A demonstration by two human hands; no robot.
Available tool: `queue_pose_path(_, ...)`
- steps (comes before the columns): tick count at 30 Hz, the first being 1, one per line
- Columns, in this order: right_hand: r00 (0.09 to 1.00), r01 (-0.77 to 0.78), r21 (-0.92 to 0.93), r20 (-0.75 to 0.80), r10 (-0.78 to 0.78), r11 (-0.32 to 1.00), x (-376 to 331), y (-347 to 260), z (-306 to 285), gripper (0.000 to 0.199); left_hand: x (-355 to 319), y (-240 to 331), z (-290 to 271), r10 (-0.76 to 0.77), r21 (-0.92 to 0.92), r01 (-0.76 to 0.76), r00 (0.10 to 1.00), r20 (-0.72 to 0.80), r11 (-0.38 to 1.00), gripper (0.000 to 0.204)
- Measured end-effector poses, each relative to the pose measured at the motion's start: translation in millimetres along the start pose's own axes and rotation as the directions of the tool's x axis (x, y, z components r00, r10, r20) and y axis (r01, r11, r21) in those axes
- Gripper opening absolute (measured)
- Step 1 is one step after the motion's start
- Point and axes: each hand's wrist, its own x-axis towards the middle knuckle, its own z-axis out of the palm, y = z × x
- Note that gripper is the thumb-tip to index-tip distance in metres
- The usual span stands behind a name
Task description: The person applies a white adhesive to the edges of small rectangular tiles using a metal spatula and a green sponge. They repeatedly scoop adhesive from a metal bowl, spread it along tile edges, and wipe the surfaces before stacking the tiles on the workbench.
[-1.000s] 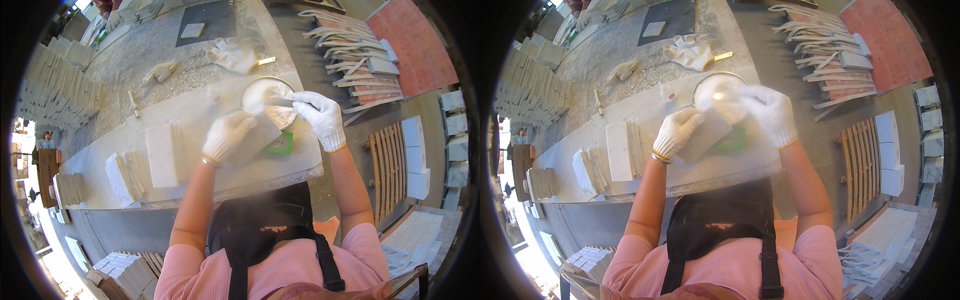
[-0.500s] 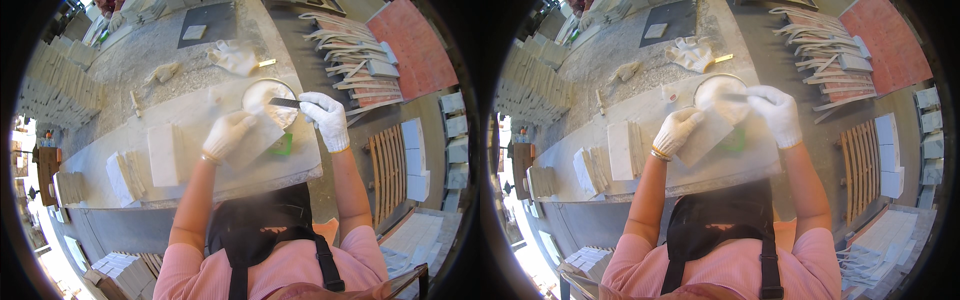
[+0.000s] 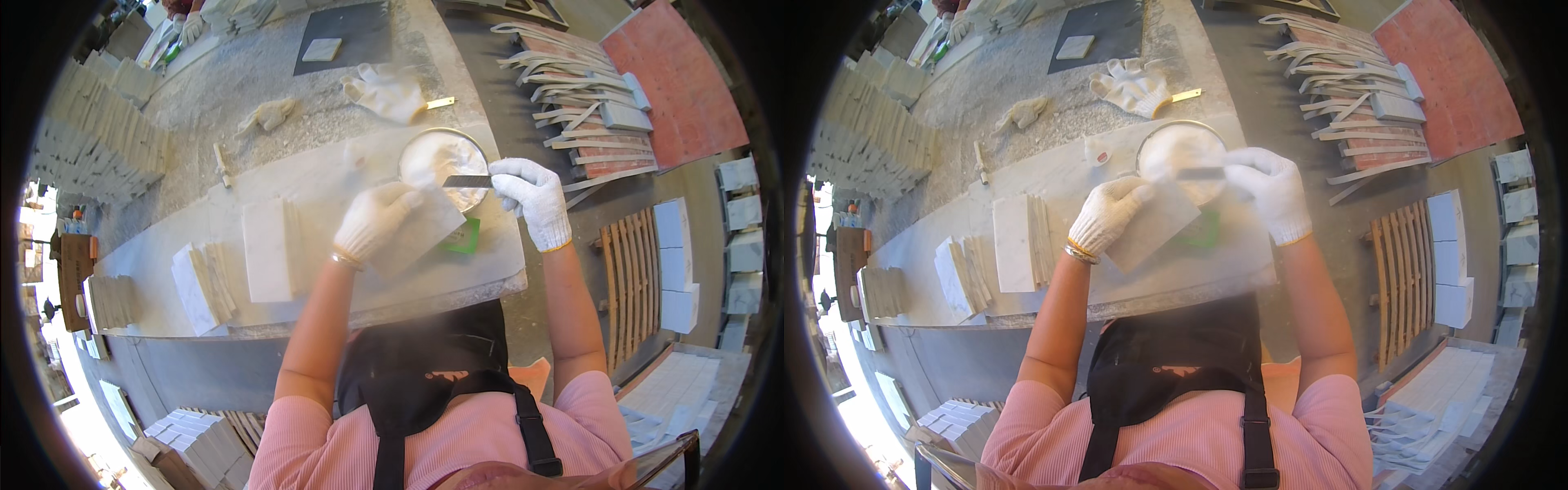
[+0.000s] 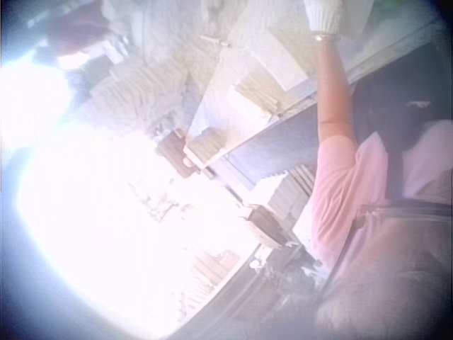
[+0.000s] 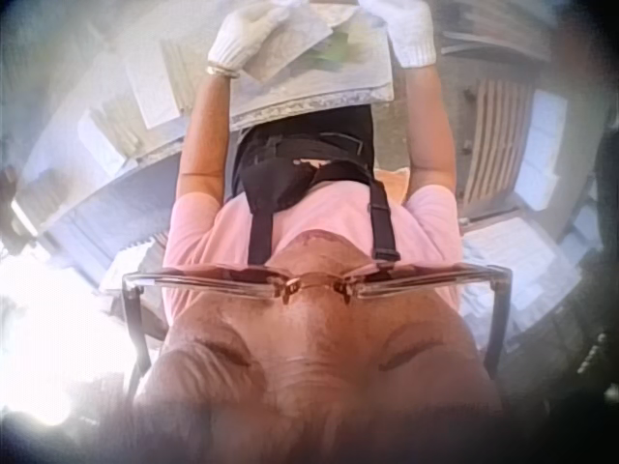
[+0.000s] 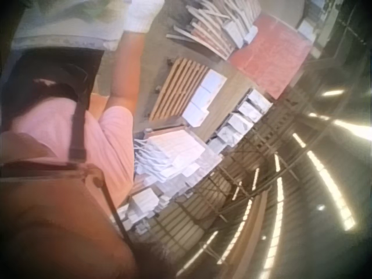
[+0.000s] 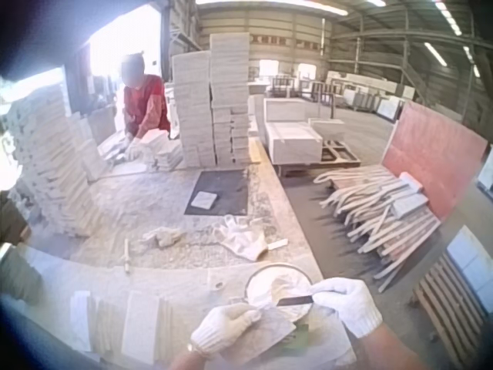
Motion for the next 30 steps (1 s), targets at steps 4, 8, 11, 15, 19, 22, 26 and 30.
queue_pose_path(4, 0.990, 0.141, -0.045, -0.015, -0.142, 0.989, 13.2, 6.7, -3.9, 0.021, -0.5, -0.6, -0.5, -0.010, -0.015, 0.011, 1.000, 0.010, 1.000, 0.036)
queue_pose_path(8, 0.916, 0.343, -0.678, 0.088, -0.392, 0.650, 35.2, 7.4, 9.1, 0.022, -1.6, -1.9, -1.5, -0.046, -0.081, 0.047, 0.999, 0.013, 0.996, 0.040)
queue_pose_path(11, 0.962, 0.242, -0.907, 0.179, -0.204, 0.344, 51.8, -10.3, 19.9, 0.036, -3.1, -4.3, -2.9, -0.093, -0.150, 0.096, 0.995, 0.027, 0.984, 0.040)
queue_pose_path(15, 0.846, 0.451, -0.878, 0.363, -0.391, 0.161, 77.6, -41.7, 51.8, 0.047, -5.7, -6.3, -8.7, -0.101, -0.078, 0.104, 0.994, 0.041, 0.991, 0.042)
queue_pose_path(19, 0.693, 0.702, -0.668, 0.557, -0.458, 0.248, 108.8, -42.4, 126.7, 0.048, -7.8, -4.5, -12.9, -0.039, 0.022, 0.039, 0.999, 0.014, 0.999, 0.040)
queue_pose_path(22, 0.691, 0.723, -0.660, 0.699, -0.187, 0.205, 124.8, -38.1, 163.3, 0.045, -12.2, -3.9, -17.4, -0.061, 0.043, 0.060, 0.998, 0.023, 0.997, 0.038)
queue_pose_path(26, 0.722, 0.634, -0.660, 0.691, -0.004, 0.404, 128.1, -40.5, 170.1, 0.041, -16.7, -4.2, -19.7, -0.089, -0.032, 0.091, 0.995, 0.038, 0.995, 0.039)
queue_pose_path(30, 0.777, 0.475, -0.333, 0.593, -0.211, 0.815, 102.8, -44.9, 133.7, 0.032, -15.5, -4.0, -18.3, -0.086, 0.037, 0.086, 0.996, 0.015, 0.996, 0.039)
